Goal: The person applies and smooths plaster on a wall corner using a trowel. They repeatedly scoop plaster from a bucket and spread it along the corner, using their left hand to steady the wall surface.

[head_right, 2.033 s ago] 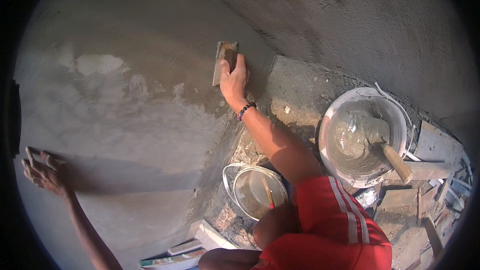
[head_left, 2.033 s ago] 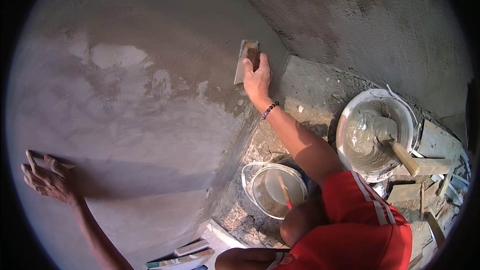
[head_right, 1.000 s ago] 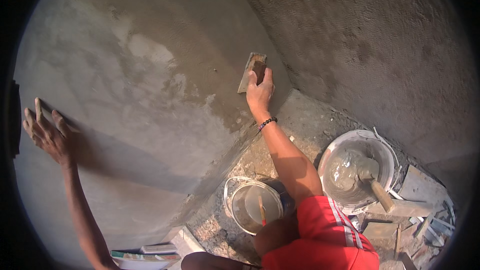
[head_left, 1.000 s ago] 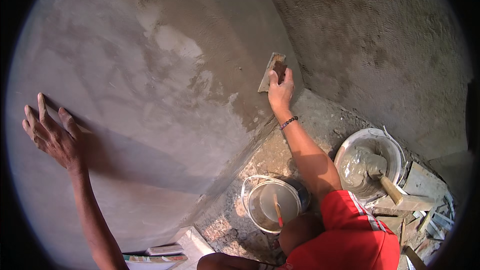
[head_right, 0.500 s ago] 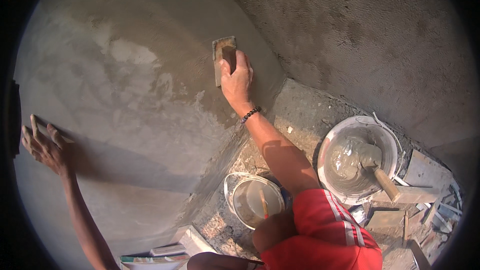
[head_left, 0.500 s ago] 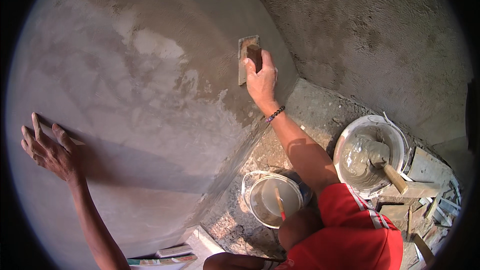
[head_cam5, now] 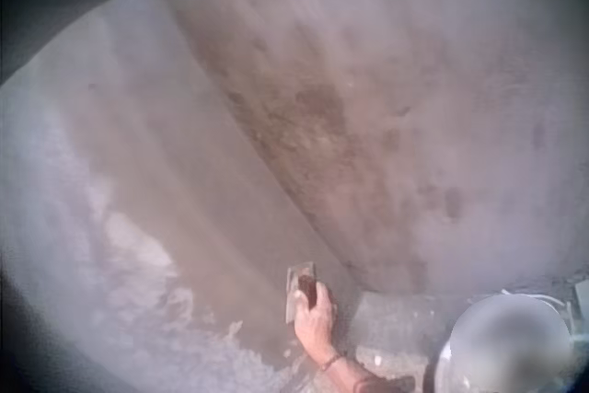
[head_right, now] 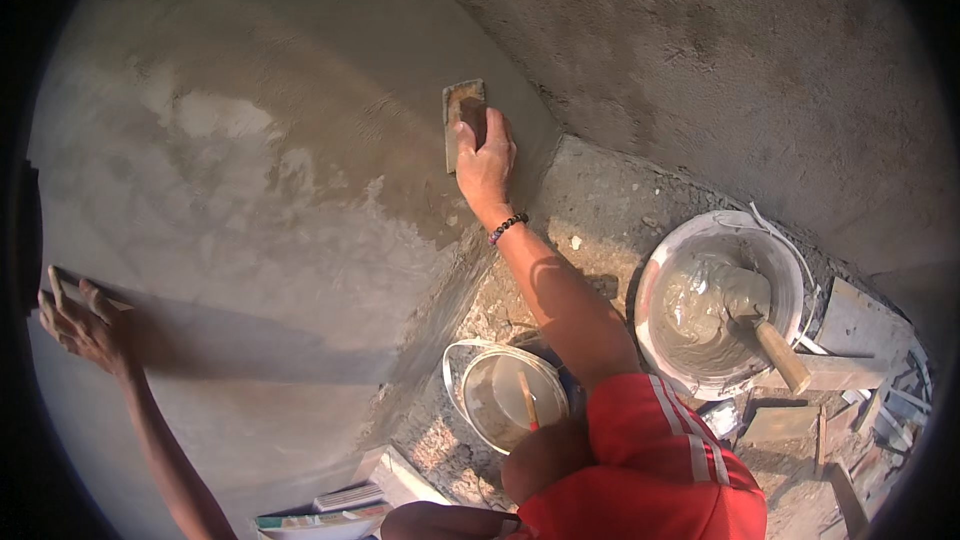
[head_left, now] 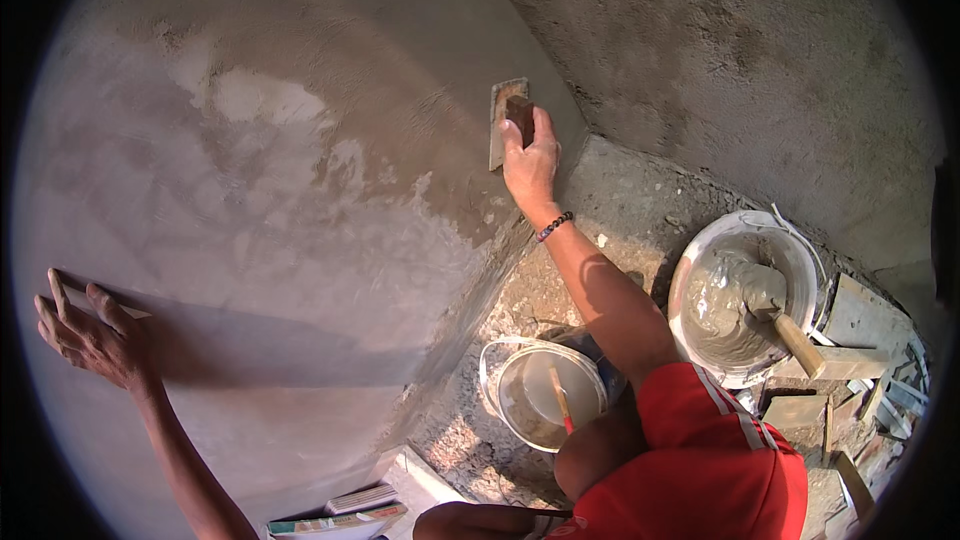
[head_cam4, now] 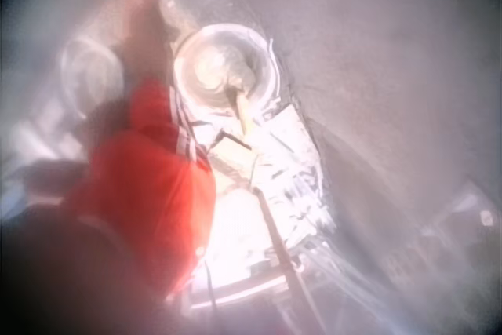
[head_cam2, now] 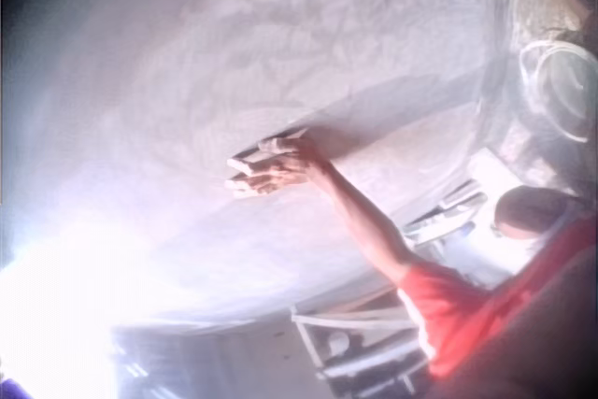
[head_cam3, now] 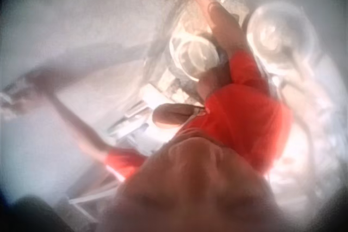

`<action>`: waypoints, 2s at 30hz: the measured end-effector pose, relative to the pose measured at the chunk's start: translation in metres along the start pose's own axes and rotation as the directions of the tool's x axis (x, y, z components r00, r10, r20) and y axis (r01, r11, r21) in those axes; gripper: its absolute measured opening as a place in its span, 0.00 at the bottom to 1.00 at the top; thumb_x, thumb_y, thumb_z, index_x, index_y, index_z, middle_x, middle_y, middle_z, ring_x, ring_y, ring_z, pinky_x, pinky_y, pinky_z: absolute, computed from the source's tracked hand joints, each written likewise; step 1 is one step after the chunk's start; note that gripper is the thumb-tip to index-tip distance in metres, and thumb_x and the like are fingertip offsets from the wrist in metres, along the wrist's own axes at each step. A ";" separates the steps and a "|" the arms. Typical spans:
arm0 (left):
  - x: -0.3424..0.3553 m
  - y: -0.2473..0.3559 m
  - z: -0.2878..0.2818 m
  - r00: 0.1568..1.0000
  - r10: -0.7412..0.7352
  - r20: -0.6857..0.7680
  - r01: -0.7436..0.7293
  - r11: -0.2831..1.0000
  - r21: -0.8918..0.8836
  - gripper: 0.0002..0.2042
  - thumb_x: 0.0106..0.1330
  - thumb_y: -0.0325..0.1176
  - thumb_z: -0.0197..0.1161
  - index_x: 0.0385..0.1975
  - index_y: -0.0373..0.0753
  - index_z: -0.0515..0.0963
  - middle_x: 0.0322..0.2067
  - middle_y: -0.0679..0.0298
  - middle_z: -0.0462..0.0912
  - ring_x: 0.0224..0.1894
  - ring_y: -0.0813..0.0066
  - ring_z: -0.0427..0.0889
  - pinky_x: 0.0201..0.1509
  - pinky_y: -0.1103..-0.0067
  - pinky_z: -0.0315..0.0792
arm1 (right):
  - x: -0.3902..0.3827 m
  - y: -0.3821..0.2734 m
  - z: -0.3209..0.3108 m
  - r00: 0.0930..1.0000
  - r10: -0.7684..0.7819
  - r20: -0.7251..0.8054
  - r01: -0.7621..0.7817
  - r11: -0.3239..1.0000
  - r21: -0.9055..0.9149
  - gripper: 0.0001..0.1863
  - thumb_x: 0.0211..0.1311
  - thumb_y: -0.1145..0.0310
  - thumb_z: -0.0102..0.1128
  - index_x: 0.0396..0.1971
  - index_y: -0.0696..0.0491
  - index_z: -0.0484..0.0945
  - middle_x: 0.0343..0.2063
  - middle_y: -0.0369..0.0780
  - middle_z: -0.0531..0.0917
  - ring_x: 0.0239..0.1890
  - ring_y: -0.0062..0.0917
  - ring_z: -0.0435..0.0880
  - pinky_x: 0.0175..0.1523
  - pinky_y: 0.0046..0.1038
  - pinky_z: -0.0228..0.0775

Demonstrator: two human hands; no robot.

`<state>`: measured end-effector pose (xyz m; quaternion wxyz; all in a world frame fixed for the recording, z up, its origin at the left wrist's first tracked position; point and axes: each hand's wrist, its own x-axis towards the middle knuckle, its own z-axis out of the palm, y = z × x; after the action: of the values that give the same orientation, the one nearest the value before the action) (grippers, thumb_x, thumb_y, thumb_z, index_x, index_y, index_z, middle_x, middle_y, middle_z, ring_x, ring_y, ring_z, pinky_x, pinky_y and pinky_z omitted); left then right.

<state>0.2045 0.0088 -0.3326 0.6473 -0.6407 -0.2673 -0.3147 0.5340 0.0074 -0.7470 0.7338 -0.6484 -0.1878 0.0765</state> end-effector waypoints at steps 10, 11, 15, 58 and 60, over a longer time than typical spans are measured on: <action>-0.009 -0.008 0.003 0.999 -0.003 0.032 0.003 1.000 -0.003 0.25 0.73 0.47 0.51 0.71 0.58 0.63 0.72 0.58 0.59 0.75 0.50 0.53 0.75 0.53 0.50 | -0.093 0.004 -0.003 0.942 0.069 0.329 -0.119 0.984 0.134 0.17 0.63 0.71 0.62 0.49 0.60 0.70 0.40 0.53 0.79 0.44 0.50 0.79 0.51 0.44 0.71; -0.008 -0.010 0.001 1.000 0.003 0.031 -0.003 1.000 0.000 0.25 0.73 0.47 0.51 0.71 0.58 0.63 0.72 0.58 0.59 0.75 0.50 0.53 0.75 0.53 0.50 | -0.072 -0.007 -0.003 0.961 -0.142 0.239 0.102 0.980 0.173 0.19 0.63 0.69 0.63 0.50 0.60 0.69 0.43 0.54 0.79 0.46 0.55 0.77 0.52 0.47 0.70; 0.004 -0.003 0.004 1.000 0.018 0.003 -0.018 1.000 0.014 0.25 0.73 0.45 0.54 0.70 0.56 0.65 0.70 0.52 0.61 0.73 0.47 0.56 0.73 0.55 0.53 | -0.021 0.066 -0.004 0.990 0.129 -0.053 -0.129 0.992 0.017 0.16 0.67 0.67 0.63 0.46 0.62 0.71 0.37 0.46 0.83 0.36 0.37 0.81 0.47 0.36 0.73; 0.000 0.028 -0.012 0.990 -0.117 0.081 0.116 0.993 0.009 0.29 0.68 0.40 0.55 0.71 0.54 0.62 0.73 0.56 0.54 0.76 0.47 0.48 0.77 0.57 0.47 | -0.031 -0.168 0.025 0.721 -0.656 0.222 0.630 0.755 0.184 0.24 0.58 0.72 0.66 0.56 0.54 0.77 0.37 0.41 0.77 0.41 0.35 0.77 0.49 0.37 0.67; 0.005 0.026 -0.013 0.994 -0.095 0.056 0.094 0.995 0.016 0.29 0.69 0.40 0.54 0.72 0.54 0.61 0.73 0.57 0.54 0.76 0.47 0.48 0.77 0.57 0.48 | -0.034 -0.137 0.011 0.623 -0.709 0.331 0.717 0.687 0.122 0.24 0.57 0.73 0.66 0.56 0.52 0.78 0.37 0.40 0.78 0.42 0.33 0.77 0.50 0.37 0.66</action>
<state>0.2268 -0.0046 -0.3465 0.6282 -0.6316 -0.3177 -0.3247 0.4801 -0.0145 -0.6180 0.6506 -0.5038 -0.5581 -0.1073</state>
